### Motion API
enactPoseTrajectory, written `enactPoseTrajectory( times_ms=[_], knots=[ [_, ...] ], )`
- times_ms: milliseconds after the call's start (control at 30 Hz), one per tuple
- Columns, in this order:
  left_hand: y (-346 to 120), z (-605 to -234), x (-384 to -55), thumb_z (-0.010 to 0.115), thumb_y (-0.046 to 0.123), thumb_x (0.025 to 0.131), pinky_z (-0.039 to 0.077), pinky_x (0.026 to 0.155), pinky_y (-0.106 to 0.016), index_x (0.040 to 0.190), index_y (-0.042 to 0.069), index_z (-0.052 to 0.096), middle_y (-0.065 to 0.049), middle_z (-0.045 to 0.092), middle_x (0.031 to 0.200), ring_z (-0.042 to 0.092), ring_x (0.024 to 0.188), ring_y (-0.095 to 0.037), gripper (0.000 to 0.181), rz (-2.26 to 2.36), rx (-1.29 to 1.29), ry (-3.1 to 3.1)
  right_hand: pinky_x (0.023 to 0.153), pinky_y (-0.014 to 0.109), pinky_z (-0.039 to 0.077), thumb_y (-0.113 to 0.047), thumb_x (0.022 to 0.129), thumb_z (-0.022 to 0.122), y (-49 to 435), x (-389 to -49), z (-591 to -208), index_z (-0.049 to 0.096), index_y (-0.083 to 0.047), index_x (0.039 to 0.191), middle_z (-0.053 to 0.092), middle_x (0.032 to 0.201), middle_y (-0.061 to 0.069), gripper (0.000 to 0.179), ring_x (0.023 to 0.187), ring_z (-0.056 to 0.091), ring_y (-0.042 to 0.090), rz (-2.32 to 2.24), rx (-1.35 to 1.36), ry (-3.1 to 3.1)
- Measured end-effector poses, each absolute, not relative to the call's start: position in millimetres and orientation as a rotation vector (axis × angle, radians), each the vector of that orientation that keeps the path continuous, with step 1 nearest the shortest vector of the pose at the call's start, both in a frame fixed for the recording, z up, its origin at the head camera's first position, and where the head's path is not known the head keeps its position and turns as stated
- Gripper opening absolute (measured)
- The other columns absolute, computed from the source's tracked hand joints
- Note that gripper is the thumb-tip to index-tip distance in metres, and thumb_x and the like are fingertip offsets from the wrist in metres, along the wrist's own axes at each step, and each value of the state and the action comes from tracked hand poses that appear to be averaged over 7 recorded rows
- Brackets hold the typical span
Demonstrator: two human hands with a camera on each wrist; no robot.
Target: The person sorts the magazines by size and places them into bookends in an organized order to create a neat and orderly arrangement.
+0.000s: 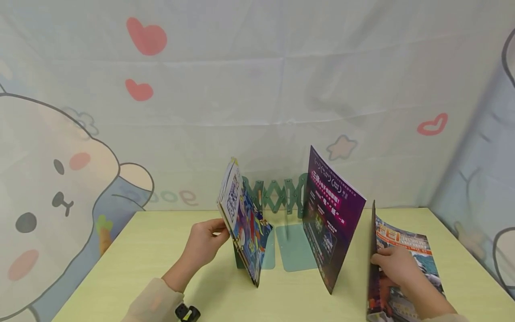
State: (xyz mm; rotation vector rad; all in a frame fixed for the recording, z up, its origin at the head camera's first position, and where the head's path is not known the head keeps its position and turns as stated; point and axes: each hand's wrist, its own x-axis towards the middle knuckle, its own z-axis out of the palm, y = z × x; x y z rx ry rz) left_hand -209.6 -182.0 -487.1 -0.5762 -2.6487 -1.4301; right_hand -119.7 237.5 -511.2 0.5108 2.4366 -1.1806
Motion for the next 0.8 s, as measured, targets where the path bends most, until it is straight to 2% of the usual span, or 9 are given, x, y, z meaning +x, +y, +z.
enactPoseTrajectory(
  times_ms=[233,400,633,800],
  knots=[
    [-182,-488,-210,0.062,0.004,0.087,0.055,0.066,-0.020,0.103,0.005,0.073,-0.009,0.074,0.093,0.071,0.083,-0.021,0.019,-1.427,-0.575,-2.651,0.069,0.038,0.058,-0.021,0.092,0.052,240,-118,-506,0.036,0.020,0.133,0.049,0.122,0.040,0.060,0.083,0.065,0.022,-1.234,0.586,2.374],
    [-182,-488,-210,0.062,0.004,0.087,0.055,0.066,-0.020,0.104,0.004,0.073,-0.009,0.074,0.094,0.071,0.083,-0.021,0.019,-1.420,-0.574,-2.652,0.067,0.035,0.058,-0.023,0.094,0.051,240,-115,-503,0.031,0.019,0.135,0.044,0.127,0.042,0.062,0.082,0.066,0.020,-1.238,0.582,2.413],
    [-182,-488,-210,0.062,0.004,0.087,0.055,0.066,-0.021,0.103,0.003,0.073,-0.010,0.074,0.093,0.071,0.083,-0.021,0.019,-1.408,-0.574,-2.652,0.064,0.032,0.058,-0.021,0.095,0.050,238,-111,-498,0.030,0.019,0.136,0.058,0.111,0.036,0.060,0.075,0.066,0.014,-1.283,0.615,2.431],
    [-182,-488,-210,0.062,0.004,0.087,0.055,0.066,-0.020,0.103,0.003,0.073,-0.010,0.074,0.093,0.071,0.083,-0.021,0.019,-1.407,-0.585,-2.646,0.067,0.031,0.058,-0.020,0.097,0.046,235,-108,-493,0.024,0.018,0.138,0.063,0.103,0.025,0.060,0.075,0.065,0.008,-1.415,0.647,2.356]
  ],
)
